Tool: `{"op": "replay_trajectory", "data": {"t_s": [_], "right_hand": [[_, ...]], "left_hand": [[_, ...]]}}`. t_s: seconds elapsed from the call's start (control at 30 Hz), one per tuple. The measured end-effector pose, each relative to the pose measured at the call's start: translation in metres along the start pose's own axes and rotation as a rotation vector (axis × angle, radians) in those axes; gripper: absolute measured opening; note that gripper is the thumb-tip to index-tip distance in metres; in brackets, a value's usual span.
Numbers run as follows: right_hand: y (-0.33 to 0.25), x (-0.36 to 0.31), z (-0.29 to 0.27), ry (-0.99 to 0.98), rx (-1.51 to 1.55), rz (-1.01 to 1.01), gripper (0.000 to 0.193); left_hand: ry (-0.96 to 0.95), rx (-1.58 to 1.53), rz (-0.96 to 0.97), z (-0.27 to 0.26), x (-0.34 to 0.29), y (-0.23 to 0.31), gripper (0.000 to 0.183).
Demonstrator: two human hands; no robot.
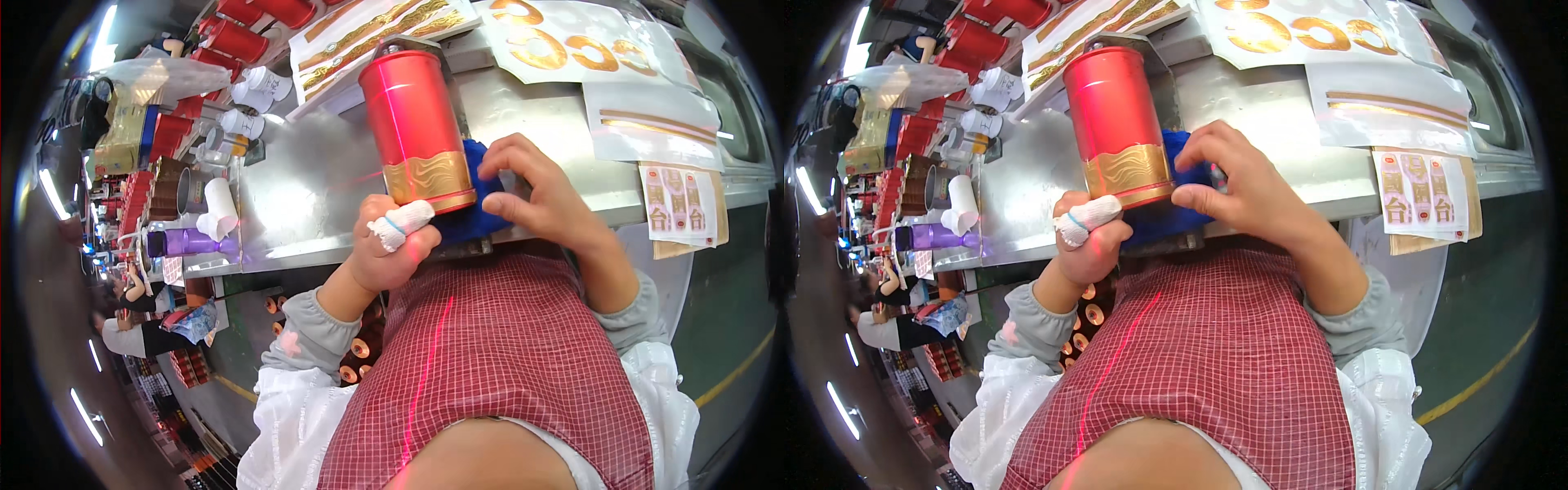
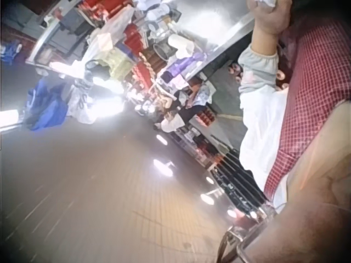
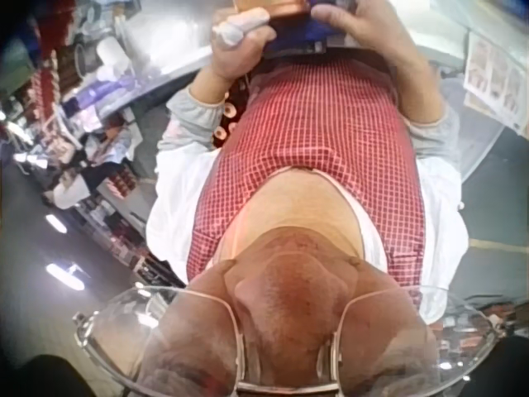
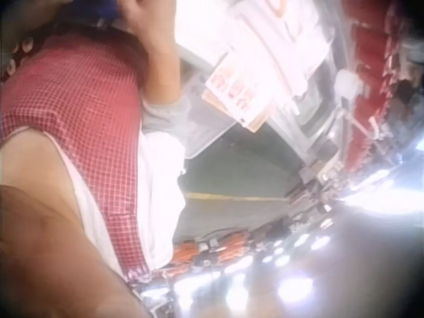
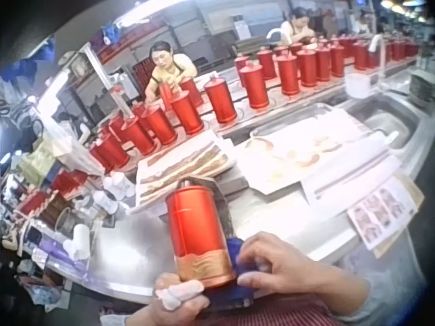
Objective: The person applies gold decorative stickers to red cylindrical containers. They use a green scraper tool to smooth the stickers onto the curved surface and a wooden stick to press down the edges. The person handles multiple containers, applying stickers to the sides and the top lids, then places the finished items on a nearby tray.
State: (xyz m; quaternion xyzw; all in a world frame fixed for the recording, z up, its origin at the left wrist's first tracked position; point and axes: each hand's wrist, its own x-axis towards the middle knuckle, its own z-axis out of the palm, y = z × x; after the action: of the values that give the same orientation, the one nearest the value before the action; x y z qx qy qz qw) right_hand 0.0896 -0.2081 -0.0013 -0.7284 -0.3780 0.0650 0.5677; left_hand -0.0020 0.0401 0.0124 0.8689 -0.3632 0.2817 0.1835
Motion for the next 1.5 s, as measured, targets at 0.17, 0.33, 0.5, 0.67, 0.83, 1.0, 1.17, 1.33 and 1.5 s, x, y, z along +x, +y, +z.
{"op": "replay_trajectory", "data": {"t_s": [0.17,0.33,0.5,0.67,0.83,1.0,1.17,1.33,1.5], "right_hand": [[-0.005,-0.009,0.027,0.159,-0.299,-0.121,0.074],[-0.004,-0.005,0.032,0.184,-0.340,-0.150,0.067],[-0.004,-0.004,0.034,0.201,-0.360,-0.175,0.064],[-0.005,-0.003,0.034,0.212,-0.354,-0.177,0.062],[-0.004,-0.003,0.033,0.212,-0.349,-0.176,0.060],[-0.006,-0.003,0.035,0.223,-0.339,-0.173,0.059],[-0.006,-0.003,0.034,0.218,-0.345,-0.163,0.059],[-0.006,-0.004,0.035,0.223,-0.338,-0.159,0.058],[-0.008,-0.004,0.035,0.210,-0.344,-0.138,0.055]], "left_hand": [[0.057,0.052,0.010,-0.001,0.011,0.005,0.027],[0.218,-0.325,-0.544,0.003,0.017,0.013,0.046],[0.141,-0.322,-0.729,0.010,0.032,0.022,0.065],[0.088,-0.282,-0.759,0.009,0.042,0.026,0.067],[0.134,-0.415,-0.824,0.009,0.043,0.023,0.067],[0.071,-0.274,-0.798,0.013,0.044,0.027,0.066],[0.156,-0.131,-0.598,0.009,0.039,0.027,0.053],[0.090,0.298,-0.135,0.005,0.007,0.033,0.025],[0.031,0.263,0.070,0.008,0.020,0.018,0.024]]}}
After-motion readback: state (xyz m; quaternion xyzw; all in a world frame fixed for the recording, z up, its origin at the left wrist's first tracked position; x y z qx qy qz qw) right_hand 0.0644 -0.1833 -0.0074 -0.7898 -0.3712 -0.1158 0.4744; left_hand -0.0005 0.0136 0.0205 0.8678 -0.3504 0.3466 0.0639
